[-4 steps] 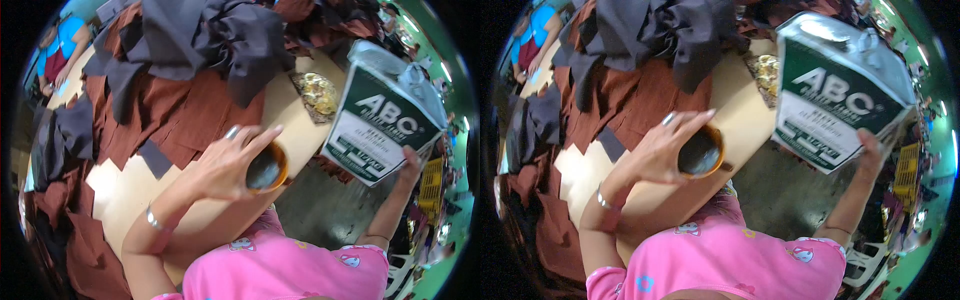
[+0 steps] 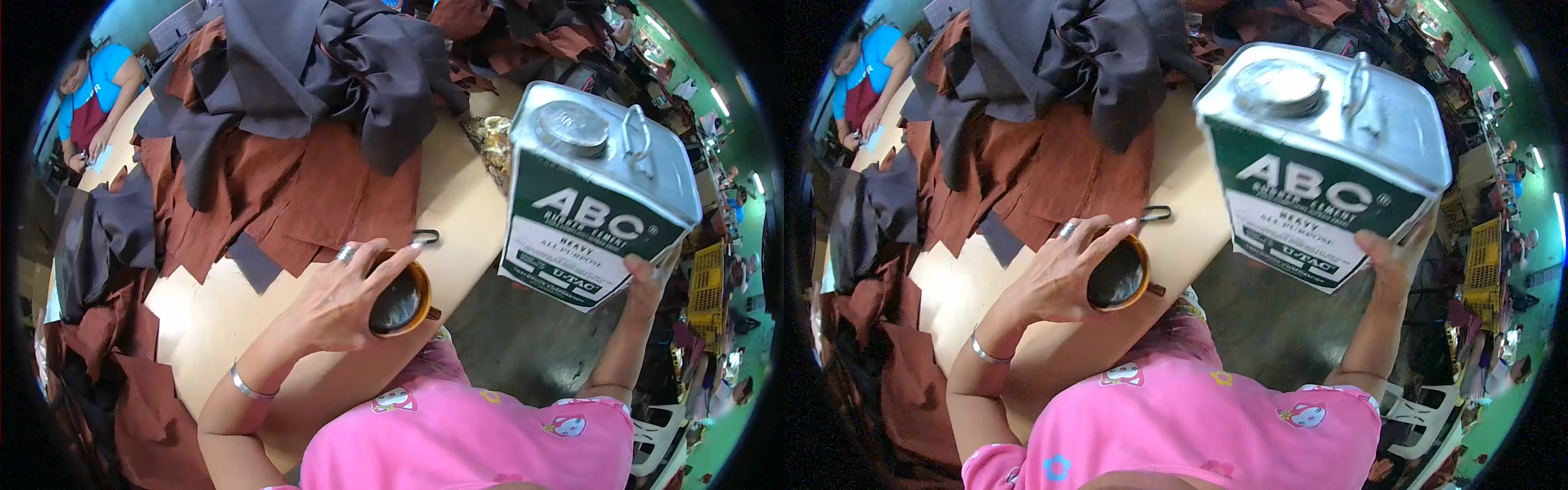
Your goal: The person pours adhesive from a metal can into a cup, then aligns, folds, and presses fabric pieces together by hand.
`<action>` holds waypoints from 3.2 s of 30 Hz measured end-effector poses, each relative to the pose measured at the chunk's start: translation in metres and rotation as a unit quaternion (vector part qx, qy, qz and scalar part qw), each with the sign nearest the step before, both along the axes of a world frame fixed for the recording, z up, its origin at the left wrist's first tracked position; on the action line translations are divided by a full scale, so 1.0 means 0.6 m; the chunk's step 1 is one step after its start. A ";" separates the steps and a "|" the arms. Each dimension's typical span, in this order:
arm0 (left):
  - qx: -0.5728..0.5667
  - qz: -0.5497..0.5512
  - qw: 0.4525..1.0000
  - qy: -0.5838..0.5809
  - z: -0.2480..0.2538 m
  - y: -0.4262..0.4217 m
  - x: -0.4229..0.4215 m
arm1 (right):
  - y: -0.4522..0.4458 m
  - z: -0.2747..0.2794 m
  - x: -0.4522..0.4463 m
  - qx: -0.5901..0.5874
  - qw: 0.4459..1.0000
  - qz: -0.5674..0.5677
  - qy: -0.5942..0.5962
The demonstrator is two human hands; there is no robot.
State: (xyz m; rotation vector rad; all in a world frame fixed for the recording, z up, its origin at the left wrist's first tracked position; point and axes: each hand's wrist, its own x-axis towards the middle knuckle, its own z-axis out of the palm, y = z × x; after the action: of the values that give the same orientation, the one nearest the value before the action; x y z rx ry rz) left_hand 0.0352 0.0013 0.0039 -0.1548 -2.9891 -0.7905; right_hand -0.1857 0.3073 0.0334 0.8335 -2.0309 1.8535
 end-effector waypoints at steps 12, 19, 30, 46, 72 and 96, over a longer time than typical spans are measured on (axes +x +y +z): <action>-0.039 0.000 0.970 0.242 0.106 -0.002 -0.010 | -0.071 0.055 0.090 0.220 0.937 0.126 0.242; -0.066 0.007 0.964 0.258 0.076 0.016 -0.054 | -0.078 0.046 0.087 0.215 0.935 0.151 0.238; 0.754 -0.172 0.551 0.313 0.063 -0.121 0.008 | -0.099 0.081 0.135 0.271 0.936 0.124 0.188; 0.771 0.146 0.507 0.356 -0.126 -0.288 0.197 | -0.213 0.216 0.229 0.528 0.678 0.170 0.483; 0.714 0.293 0.559 0.304 -0.123 -0.245 0.155 | -0.273 0.260 0.268 0.625 0.530 0.205 0.535; 0.706 0.276 0.586 0.287 -0.140 -0.248 0.156 | -0.281 0.266 0.287 0.622 0.509 0.189 0.564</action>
State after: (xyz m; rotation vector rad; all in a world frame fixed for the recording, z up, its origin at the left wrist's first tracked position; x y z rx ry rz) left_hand 0.1288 -0.1473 -0.0798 0.4574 -0.9952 -2.0529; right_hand -0.0132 0.1387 0.1932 2.0593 -1.7803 -0.7052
